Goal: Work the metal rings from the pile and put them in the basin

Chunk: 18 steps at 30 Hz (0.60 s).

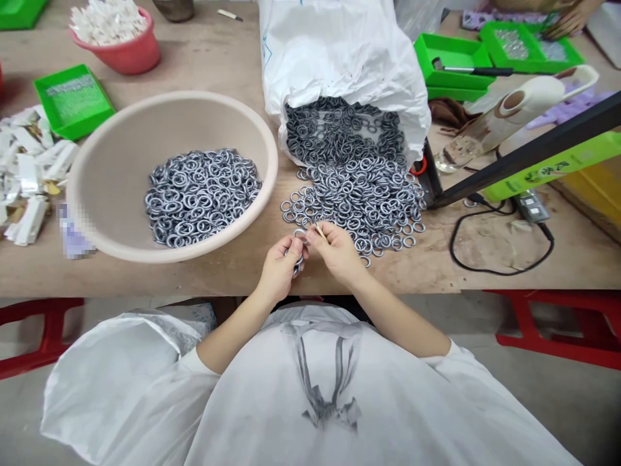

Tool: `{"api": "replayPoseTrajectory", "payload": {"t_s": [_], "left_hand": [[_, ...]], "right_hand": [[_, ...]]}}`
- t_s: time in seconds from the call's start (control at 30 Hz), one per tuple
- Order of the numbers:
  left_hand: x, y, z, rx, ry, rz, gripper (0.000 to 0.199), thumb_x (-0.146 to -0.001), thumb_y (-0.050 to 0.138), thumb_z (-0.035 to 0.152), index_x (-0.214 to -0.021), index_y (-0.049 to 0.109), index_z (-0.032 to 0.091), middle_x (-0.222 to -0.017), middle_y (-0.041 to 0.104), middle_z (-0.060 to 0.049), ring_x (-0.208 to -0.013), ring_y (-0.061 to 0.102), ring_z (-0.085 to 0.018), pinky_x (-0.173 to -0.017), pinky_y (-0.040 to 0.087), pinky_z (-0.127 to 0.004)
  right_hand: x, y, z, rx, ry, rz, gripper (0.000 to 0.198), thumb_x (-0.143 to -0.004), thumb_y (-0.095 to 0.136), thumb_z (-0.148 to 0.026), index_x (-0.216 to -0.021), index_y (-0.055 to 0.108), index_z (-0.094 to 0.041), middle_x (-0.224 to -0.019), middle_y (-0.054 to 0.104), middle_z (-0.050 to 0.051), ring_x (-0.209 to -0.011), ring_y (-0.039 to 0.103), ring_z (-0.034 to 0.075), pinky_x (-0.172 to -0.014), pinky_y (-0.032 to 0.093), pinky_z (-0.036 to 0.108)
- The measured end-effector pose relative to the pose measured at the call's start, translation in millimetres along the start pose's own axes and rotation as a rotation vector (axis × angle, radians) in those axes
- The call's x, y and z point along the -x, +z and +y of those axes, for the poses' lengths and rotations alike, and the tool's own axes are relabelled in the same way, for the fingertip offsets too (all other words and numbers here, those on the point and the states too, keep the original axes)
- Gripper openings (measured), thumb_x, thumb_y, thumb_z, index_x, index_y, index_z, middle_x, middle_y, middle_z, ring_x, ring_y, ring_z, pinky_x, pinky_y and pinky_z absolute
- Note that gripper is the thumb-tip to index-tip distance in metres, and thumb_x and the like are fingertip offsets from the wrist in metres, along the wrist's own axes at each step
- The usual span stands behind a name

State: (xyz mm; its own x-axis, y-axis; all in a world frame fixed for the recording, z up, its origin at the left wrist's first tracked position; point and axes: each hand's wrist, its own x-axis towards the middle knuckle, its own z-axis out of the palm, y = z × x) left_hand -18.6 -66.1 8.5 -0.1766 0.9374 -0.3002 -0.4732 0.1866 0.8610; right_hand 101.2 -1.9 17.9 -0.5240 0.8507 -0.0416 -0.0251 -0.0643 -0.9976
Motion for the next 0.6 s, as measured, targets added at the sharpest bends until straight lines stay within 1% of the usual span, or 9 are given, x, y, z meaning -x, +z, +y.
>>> {"api": "replayPoseTrajectory", "payload": {"t_s": [0.07,0.1,0.17,0.2,0.27,0.33,0.43,0.53,0.6], "left_hand": [[0,2,-1,-0.002,0.033,-0.015,0.041,-0.077,0.071,0.056,-0.079,0.058,0.017,-0.062,0.054,0.004,-0.043,0.041,-0.004,-0.037,0.028,-0.016],[1,3,0,-0.008,0.035,-0.03,0.04,-0.078,0.07,0.055,-0.078,0.058,0.017,-0.061,0.053,0.005,-0.044,0.042,-0.004,-0.039,0.029,-0.016],[3,1,2,-0.03,0.017,-0.079,0.04,-0.076,0.072,0.055,-0.078,0.059,0.017,-0.059,0.052,0.004,-0.045,0.042,-0.004,-0.04,0.03,-0.016],[4,0,4,-0.048,0.0,-0.11,0.041,-0.075,0.073,0.055,-0.077,0.06,0.016,-0.059,0.053,0.004,-0.045,0.043,-0.005,-0.041,0.031,-0.017],[6,-1,7,-0.087,-0.045,-0.164,0.043,-0.073,0.075,0.055,-0.074,0.06,0.015,-0.059,0.054,0.003,-0.046,0.044,-0.005,-0.041,0.031,-0.017],[7,-1,11,-0.102,-0.089,-0.191,0.044,-0.074,0.074,0.055,-0.07,0.058,0.014,-0.059,0.054,0.002,-0.046,0.043,-0.005,-0.04,0.03,-0.017],[8,-1,16,-0.071,-0.134,-0.186,0.043,-0.075,0.072,0.054,-0.067,0.056,0.015,-0.056,0.052,0.002,-0.044,0.042,-0.004,-0.039,0.028,-0.016],[8,0,20,-0.021,-0.172,-0.165,0.043,-0.072,0.074,0.053,-0.068,0.054,0.016,-0.054,0.05,0.004,-0.042,0.04,-0.004,-0.037,0.026,-0.016],[9,0,22,0.004,-0.196,-0.147,0.043,-0.071,0.076,0.052,-0.069,0.052,0.017,-0.053,0.049,0.005,-0.041,0.039,-0.004,-0.036,0.025,-0.015]], "right_hand": [[8,5,2,-0.049,0.003,0.022,0.036,-0.083,0.064,-0.056,-0.083,0.056,-0.021,-0.069,0.056,-0.002,-0.063,0.054,0.013,-0.062,0.047,0.027],[10,5,3,-0.054,-0.007,0.027,0.035,-0.082,0.066,-0.055,-0.088,0.058,-0.021,-0.074,0.058,-0.002,-0.063,0.054,0.012,-0.062,0.048,0.027],[11,3,2,-0.033,-0.046,-0.002,0.036,-0.081,0.069,-0.051,-0.099,0.061,-0.022,-0.085,0.062,0.0,-0.067,0.056,0.013,-0.065,0.049,0.028],[11,0,1,-0.018,-0.062,-0.037,0.036,-0.081,0.069,-0.051,-0.101,0.062,-0.022,-0.088,0.063,0.001,-0.068,0.057,0.013,-0.066,0.049,0.028],[8,-6,-2,0.023,-0.08,-0.092,0.033,-0.083,0.067,-0.052,-0.093,0.065,-0.021,-0.081,0.063,0.0,-0.067,0.057,0.014,-0.066,0.048,0.028],[5,-12,-7,0.08,-0.099,-0.064,0.036,-0.085,0.063,-0.056,-0.083,0.063,-0.02,-0.071,0.059,-0.001,-0.066,0.054,0.013,-0.065,0.045,0.028],[7,-19,-13,0.24,-0.201,-0.008,0.041,-0.088,0.057,-0.059,-0.078,0.061,-0.019,-0.069,0.055,-0.001,-0.065,0.05,0.013,-0.063,0.04,0.027],[14,-22,-16,0.479,-0.343,-0.093,0.045,-0.094,0.049,-0.057,-0.074,0.06,-0.018,-0.067,0.053,-0.001,-0.064,0.047,0.012,-0.062,0.034,0.026],[20,-23,-17,0.617,-0.387,-0.145,0.047,-0.096,0.046,-0.056,-0.071,0.059,-0.018,-0.065,0.049,-0.001,-0.061,0.043,0.012,-0.06,0.031,0.026]]}}
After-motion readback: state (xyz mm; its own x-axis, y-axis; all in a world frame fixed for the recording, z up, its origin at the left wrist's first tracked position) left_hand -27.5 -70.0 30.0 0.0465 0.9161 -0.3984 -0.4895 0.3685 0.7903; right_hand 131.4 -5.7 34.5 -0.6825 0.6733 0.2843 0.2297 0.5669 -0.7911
